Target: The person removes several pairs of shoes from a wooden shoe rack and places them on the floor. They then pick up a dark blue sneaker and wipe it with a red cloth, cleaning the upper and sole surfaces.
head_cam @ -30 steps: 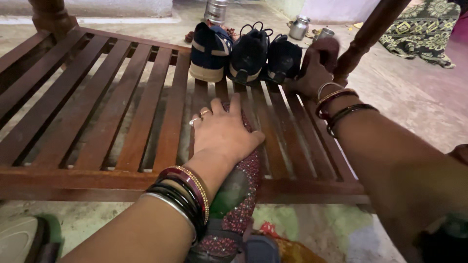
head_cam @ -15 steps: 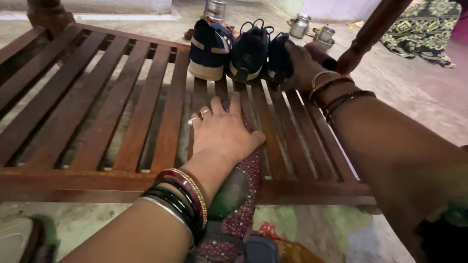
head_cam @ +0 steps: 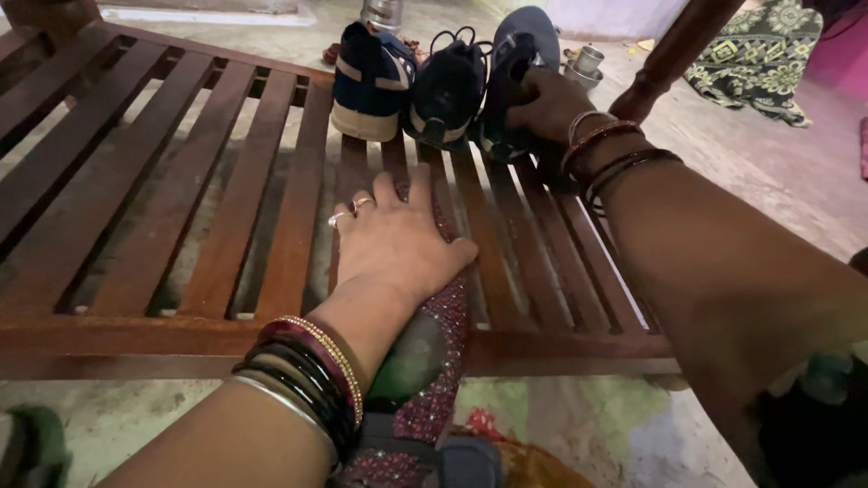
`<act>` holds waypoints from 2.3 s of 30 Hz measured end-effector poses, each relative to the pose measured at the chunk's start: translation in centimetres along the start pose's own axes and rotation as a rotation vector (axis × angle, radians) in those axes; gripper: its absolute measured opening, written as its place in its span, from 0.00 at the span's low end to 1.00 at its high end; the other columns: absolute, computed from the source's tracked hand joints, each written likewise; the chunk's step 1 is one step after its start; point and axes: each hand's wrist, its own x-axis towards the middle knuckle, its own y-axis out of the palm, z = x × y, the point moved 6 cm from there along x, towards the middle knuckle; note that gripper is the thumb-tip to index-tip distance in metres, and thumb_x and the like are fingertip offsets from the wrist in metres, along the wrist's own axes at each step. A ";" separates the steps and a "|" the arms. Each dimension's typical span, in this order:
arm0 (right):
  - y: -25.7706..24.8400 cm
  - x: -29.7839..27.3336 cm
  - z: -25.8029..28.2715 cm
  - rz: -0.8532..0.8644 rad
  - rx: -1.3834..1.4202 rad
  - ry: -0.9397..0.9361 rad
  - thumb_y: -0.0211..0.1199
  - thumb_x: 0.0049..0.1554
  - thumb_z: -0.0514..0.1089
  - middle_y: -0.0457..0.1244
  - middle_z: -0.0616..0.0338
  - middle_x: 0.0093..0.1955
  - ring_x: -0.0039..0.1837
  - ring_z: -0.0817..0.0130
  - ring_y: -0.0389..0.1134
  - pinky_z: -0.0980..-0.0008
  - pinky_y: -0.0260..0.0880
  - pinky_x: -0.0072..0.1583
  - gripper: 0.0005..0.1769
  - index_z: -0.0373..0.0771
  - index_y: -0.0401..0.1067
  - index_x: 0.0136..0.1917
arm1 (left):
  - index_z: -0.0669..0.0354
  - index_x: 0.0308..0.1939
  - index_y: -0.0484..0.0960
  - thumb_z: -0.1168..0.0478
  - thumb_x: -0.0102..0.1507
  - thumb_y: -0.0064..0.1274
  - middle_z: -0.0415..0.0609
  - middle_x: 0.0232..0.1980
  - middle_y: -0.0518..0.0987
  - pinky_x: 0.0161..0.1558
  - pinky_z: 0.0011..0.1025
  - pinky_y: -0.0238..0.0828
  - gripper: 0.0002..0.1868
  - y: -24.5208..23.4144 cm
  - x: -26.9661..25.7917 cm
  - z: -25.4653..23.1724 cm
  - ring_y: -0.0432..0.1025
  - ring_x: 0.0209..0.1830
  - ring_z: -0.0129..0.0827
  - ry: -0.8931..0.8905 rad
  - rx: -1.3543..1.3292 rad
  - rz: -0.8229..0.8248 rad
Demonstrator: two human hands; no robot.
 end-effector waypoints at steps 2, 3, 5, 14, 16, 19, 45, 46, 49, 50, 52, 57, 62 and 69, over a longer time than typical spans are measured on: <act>0.1 -1.2 0.7 -0.061 -0.009 -0.075 0.73 0.51 0.57 0.69 0.40 0.56 0.59 0.46 0.72 0.55 0.71 0.61 0.31 0.35 0.73 0.60 | 0.47 0.76 0.53 0.34 0.51 0.63 0.61 0.72 0.59 0.69 0.56 0.48 0.56 0.0 -0.2 0.1 0.54 0.72 0.59 0.002 0.010 -0.012; 0.4 -2.1 1.2 -0.055 0.039 -0.066 0.71 0.53 0.57 0.69 0.41 0.55 0.58 0.46 0.71 0.55 0.70 0.60 0.31 0.36 0.73 0.61 | 0.46 0.76 0.53 0.35 0.51 0.63 0.60 0.71 0.60 0.68 0.56 0.50 0.56 0.1 -0.3 0.2 0.55 0.72 0.58 0.004 0.009 -0.014; 0.6 -4.5 3.0 -0.048 0.134 -0.052 0.67 0.55 0.57 0.69 0.42 0.55 0.57 0.47 0.71 0.55 0.69 0.58 0.29 0.37 0.73 0.63 | 0.45 0.76 0.55 0.35 0.51 0.63 0.60 0.70 0.61 0.66 0.56 0.54 0.55 -0.2 -0.5 0.5 0.58 0.70 0.58 0.001 0.006 -0.048; -2.4 -18.4 15.8 0.103 0.449 -0.116 0.72 0.55 0.57 0.71 0.48 0.52 0.52 0.65 0.73 0.68 0.71 0.55 0.29 0.30 0.74 0.57 | 0.52 0.66 0.65 0.41 0.55 0.65 0.60 0.62 0.70 0.55 0.50 0.71 0.42 -3.2 -4.4 4.2 0.71 0.59 0.58 -0.113 -0.075 -0.135; -2.7 -21.7 18.0 0.182 0.573 -0.026 0.71 0.52 0.53 0.73 0.53 0.46 0.47 0.69 0.73 0.70 0.72 0.51 0.22 0.34 0.78 0.52 | 0.54 0.66 0.65 0.45 0.57 0.63 0.62 0.58 0.73 0.52 0.50 0.73 0.38 -4.6 -6.2 4.6 0.73 0.56 0.57 -0.077 -0.093 -0.159; -3.7 -26.2 22.5 0.246 0.720 -0.031 0.71 0.50 0.48 0.73 0.58 0.41 0.42 0.73 0.73 0.71 0.74 0.48 0.16 0.37 0.80 0.48 | 0.49 0.61 0.71 0.49 0.61 0.59 0.61 0.56 0.74 0.51 0.49 0.73 0.27 -6.5 -10.7 4.8 0.75 0.53 0.57 0.023 -0.025 -0.178; -19.4 -49.5 66.1 0.240 1.139 -0.709 0.70 0.50 0.43 0.70 0.58 0.38 0.42 0.78 0.69 0.73 0.73 0.47 0.13 0.34 0.79 0.46 | 0.43 0.52 0.86 0.53 0.57 0.71 0.50 0.49 0.80 0.47 0.48 0.70 0.20 -41.0 -53.3 19.3 0.75 0.48 0.50 -0.439 0.219 -1.105; -18.9 -49.4 67.2 0.236 1.115 -0.727 0.70 0.49 0.44 0.72 0.56 0.42 0.44 0.74 0.71 0.71 0.74 0.50 0.15 0.35 0.80 0.49 | 0.43 0.54 0.85 0.52 0.58 0.71 0.50 0.52 0.80 0.49 0.48 0.69 0.21 -41.4 -54.4 20.6 0.75 0.51 0.51 -0.516 0.208 -1.124; -16.4 -49.8 70.3 0.203 0.911 -0.919 0.71 0.48 0.45 0.68 0.47 0.56 0.58 0.57 0.68 0.62 0.69 0.60 0.27 0.38 0.76 0.61 | 0.49 0.67 0.75 0.55 0.57 0.69 0.58 0.61 0.72 0.57 0.53 0.65 0.34 -40.5 -55.9 22.7 0.68 0.60 0.56 -0.582 0.256 -1.209; -15.4 -50.1 71.0 0.186 0.814 -0.996 0.71 0.47 0.45 0.65 0.44 0.61 0.63 0.51 0.65 0.59 0.66 0.64 0.32 0.39 0.74 0.65 | 0.49 0.69 0.70 0.50 0.57 0.68 0.59 0.67 0.66 0.60 0.59 0.60 0.39 -39.4 -55.4 23.9 0.62 0.65 0.60 -0.717 0.242 -1.065; -12.5 -50.8 71.9 0.298 0.619 -1.091 0.76 0.44 0.47 0.57 0.39 0.69 0.70 0.41 0.56 0.53 0.58 0.67 0.45 0.39 0.66 0.73 | 0.46 0.73 0.64 0.43 0.55 0.65 0.57 0.75 0.56 0.64 0.70 0.49 0.45 -36.8 -54.4 25.9 0.48 0.75 0.61 -0.882 0.172 -0.744; -10.3 -50.1 69.5 0.316 0.709 -1.066 0.73 0.47 0.44 0.58 0.42 0.73 0.74 0.42 0.55 0.52 0.57 0.69 0.28 0.42 0.76 0.62 | 0.41 0.73 0.66 0.41 0.63 0.56 0.57 0.82 0.47 0.69 0.75 0.34 0.35 -32.1 -53.5 26.5 0.31 0.81 0.67 -1.062 0.086 -0.290; -11.9 -46.7 64.8 0.080 0.928 -0.943 0.60 0.50 0.32 0.68 0.50 0.67 0.70 0.56 0.69 0.60 0.68 0.70 0.23 0.38 0.76 0.59 | 0.48 0.66 0.72 0.57 0.58 0.56 0.60 0.74 0.61 0.67 0.73 0.38 0.30 -31.5 -48.2 19.7 0.44 0.77 0.67 -0.621 0.193 -0.668; -11.7 -39.5 50.9 0.257 1.278 -0.443 0.65 0.57 0.39 0.69 0.64 0.58 0.57 0.77 0.68 0.69 0.72 0.58 0.22 0.38 0.71 0.65 | 0.56 0.69 0.73 0.64 0.60 0.51 0.63 0.73 0.67 0.78 0.58 0.43 0.30 -25.0 -37.7 7.0 0.54 0.80 0.59 0.040 -0.060 -0.898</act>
